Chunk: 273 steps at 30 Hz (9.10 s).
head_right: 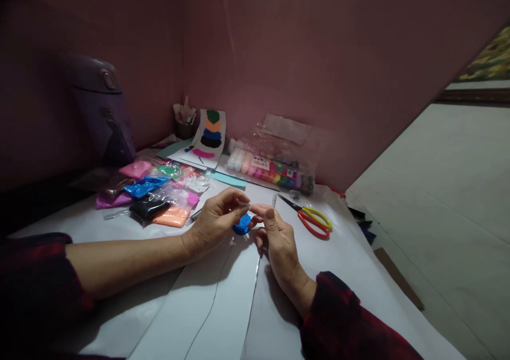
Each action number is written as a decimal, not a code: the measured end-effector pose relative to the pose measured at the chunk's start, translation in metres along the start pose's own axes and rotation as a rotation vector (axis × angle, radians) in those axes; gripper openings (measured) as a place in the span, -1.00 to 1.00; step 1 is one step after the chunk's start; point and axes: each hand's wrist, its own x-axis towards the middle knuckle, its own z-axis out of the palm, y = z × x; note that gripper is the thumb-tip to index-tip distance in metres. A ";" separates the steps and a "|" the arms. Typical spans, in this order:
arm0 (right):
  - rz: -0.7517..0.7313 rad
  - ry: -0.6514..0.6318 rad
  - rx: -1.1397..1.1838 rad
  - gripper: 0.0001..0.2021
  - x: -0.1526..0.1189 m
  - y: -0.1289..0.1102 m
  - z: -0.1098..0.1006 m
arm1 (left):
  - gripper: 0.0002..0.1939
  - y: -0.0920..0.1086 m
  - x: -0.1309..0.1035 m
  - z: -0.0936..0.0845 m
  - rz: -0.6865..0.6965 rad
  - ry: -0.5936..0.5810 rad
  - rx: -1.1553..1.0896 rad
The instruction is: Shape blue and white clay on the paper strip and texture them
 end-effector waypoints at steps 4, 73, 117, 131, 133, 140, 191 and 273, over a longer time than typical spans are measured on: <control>-0.014 0.001 -0.016 -0.52 -0.001 0.000 0.000 | -0.88 -0.001 0.000 0.000 -0.010 -0.045 0.042; -0.118 -0.111 -0.108 -0.61 -0.001 0.003 -0.002 | -0.83 -0.001 0.002 0.001 -0.068 -0.003 0.197; -0.028 -0.020 -0.093 -0.48 0.000 0.003 -0.002 | -0.90 0.001 0.000 -0.001 0.007 0.001 0.150; -0.092 -0.005 -0.056 -0.57 -0.004 0.000 -0.001 | -0.83 -0.001 0.003 -0.001 -0.096 0.025 0.074; -0.154 0.096 -0.093 -0.60 -0.003 0.000 -0.001 | -0.78 -0.001 0.003 -0.002 -0.088 0.018 0.076; -0.260 0.454 -0.225 -0.64 0.010 0.005 -0.007 | -0.74 -0.002 0.003 -0.001 -0.093 0.019 0.103; -0.207 0.023 -0.482 -0.72 0.066 0.025 -0.004 | -0.75 -0.008 -0.012 0.000 0.426 -0.396 0.829; -0.042 -0.355 -0.813 -0.79 0.032 -0.037 -0.023 | -0.67 -0.004 0.015 -0.010 -0.377 0.056 -0.035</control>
